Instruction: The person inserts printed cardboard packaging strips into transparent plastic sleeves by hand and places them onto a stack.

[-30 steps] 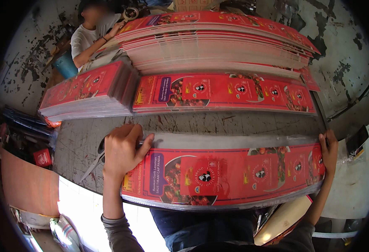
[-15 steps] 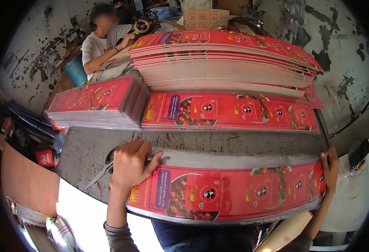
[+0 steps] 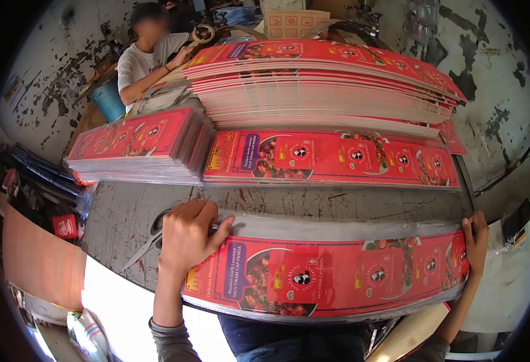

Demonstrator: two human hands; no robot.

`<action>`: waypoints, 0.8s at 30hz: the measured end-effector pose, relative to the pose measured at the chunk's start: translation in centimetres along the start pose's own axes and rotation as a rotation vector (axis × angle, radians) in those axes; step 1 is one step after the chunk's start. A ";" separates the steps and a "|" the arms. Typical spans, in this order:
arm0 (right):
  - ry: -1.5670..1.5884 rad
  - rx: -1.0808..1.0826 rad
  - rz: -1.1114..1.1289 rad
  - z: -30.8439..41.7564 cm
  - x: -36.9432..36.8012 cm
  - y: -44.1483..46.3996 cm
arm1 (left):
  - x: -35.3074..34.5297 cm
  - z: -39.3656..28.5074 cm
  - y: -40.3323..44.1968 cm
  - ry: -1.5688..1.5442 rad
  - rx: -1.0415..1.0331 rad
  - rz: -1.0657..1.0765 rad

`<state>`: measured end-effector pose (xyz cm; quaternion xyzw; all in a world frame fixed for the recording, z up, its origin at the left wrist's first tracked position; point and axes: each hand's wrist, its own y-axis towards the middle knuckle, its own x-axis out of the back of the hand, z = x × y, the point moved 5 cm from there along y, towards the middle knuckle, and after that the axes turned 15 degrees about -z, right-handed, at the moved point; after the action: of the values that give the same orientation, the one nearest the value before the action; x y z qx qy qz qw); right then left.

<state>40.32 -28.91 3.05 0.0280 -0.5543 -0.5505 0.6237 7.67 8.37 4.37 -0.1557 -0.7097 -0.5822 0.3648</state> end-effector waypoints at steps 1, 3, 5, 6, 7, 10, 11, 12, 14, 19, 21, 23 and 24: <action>0.003 0.008 -0.005 0.0 0.0 0.0 | 0.0 0.0 0.0 -0.001 -0.004 0.001; 0.008 0.017 -0.012 0.1 0.0 0.0 | -0.1 0.0 0.0 -0.001 -0.008 0.000; 0.011 0.014 -0.002 0.0 0.0 0.0 | 0.0 0.0 0.0 -0.006 -0.004 -0.002; 0.011 0.013 -0.002 0.0 0.0 0.0 | 0.0 0.1 0.0 -0.006 -0.004 -0.001; 0.011 0.006 -0.001 0.0 0.0 0.0 | -0.1 0.1 0.0 -0.004 -0.003 0.000; 0.010 0.001 -0.005 0.2 0.1 0.0 | -0.1 0.1 -0.1 -0.003 -0.002 -0.002; 0.008 0.004 -0.007 0.4 0.1 0.0 | -0.1 0.1 -0.1 -0.005 -0.001 -0.005; 0.009 0.003 -0.008 0.3 0.0 0.0 | -0.1 0.1 -0.1 -0.004 -0.002 -0.004; 0.017 0.021 -0.018 0.3 0.1 0.0 | -0.1 0.1 -0.1 0.000 0.000 -0.001; 0.006 0.015 -0.008 0.0 0.0 0.0 | -0.1 -0.1 0.0 0.003 -0.024 -0.001; 0.011 0.004 -0.005 -0.1 0.0 0.0 | -0.1 -0.1 0.0 0.004 -0.021 0.002; 0.008 0.017 -0.010 0.0 0.1 0.0 | -0.1 0.0 0.0 0.000 -0.003 0.002; 0.009 0.016 -0.015 0.0 0.1 0.0 | -0.1 0.0 0.1 0.001 -0.007 -0.001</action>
<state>40.32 -28.91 3.12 0.0398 -0.5557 -0.5504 0.6218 7.76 8.38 4.36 -0.1564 -0.7077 -0.5847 0.3644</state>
